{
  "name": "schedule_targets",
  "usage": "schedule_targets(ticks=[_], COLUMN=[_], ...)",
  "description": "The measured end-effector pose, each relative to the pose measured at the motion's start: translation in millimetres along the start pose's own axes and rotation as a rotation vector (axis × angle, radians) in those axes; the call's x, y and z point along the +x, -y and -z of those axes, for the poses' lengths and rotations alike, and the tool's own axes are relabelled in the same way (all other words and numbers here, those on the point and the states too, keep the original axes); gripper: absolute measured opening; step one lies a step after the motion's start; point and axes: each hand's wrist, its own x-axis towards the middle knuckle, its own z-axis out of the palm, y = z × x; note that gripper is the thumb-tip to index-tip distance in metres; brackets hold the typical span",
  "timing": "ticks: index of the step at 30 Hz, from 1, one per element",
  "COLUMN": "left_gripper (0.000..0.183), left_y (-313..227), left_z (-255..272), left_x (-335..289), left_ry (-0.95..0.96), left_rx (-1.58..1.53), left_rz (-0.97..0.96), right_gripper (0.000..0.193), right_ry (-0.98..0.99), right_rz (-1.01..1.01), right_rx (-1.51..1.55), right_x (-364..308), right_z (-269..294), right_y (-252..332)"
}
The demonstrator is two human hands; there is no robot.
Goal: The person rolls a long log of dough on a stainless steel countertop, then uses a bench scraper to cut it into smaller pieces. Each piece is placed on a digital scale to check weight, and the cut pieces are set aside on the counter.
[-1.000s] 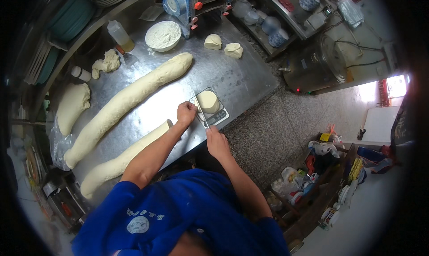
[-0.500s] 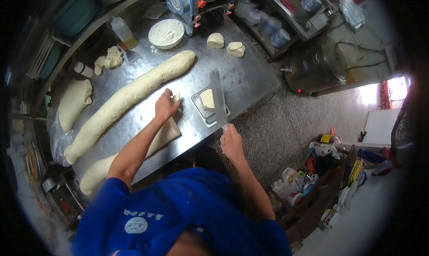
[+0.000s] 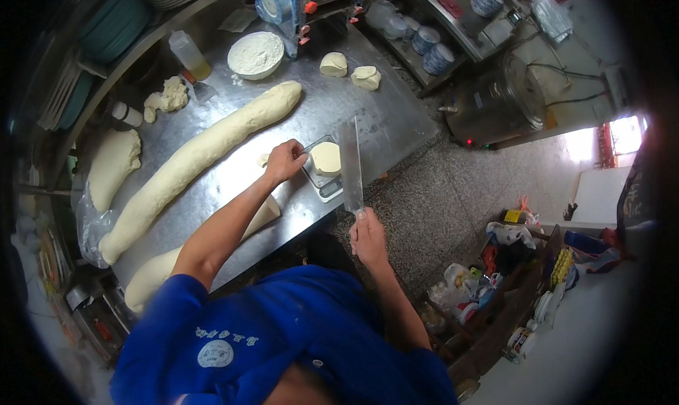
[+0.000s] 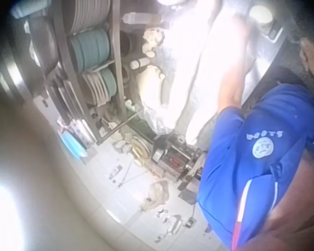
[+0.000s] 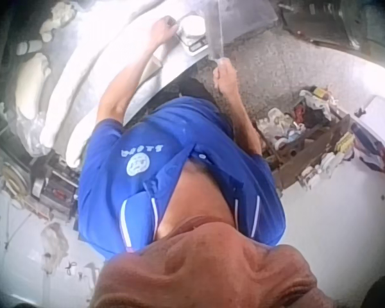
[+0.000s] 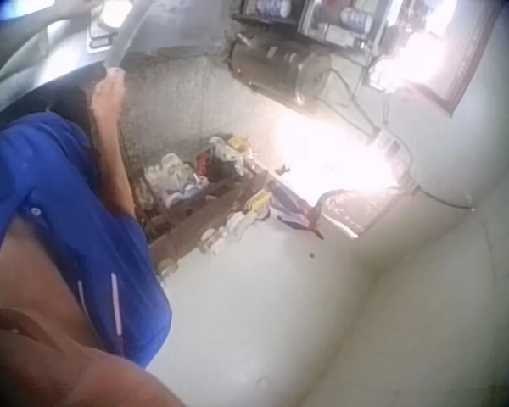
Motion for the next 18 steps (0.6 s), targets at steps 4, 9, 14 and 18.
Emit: schedule_targets(ticks=[4,9,14,18], left_gripper=[0.045,0.094,0.092,0.084], left_y=[5,-44,-62,-54], left_z=[-21,-24,-38,-43], left_x=[11,-12,-9,34], left_ry=[-0.014,0.035,0.178,0.275], left_rx=[-0.101,0.161,0.475,0.254], left_rz=[0.108,-0.097,-0.401,-0.214], right_gripper=[0.034,0.032,0.033,0.034], right_ry=[0.074,0.039,-0.073,-0.134], right_rz=[-0.08,-0.094,-0.069,-0.036], right_rx=[0.046,0.08,0.188,0.213], right_x=[-2,-3,-3,-5], right_z=[-11,-6,6,27], right_y=[7,-9,-9,-12])
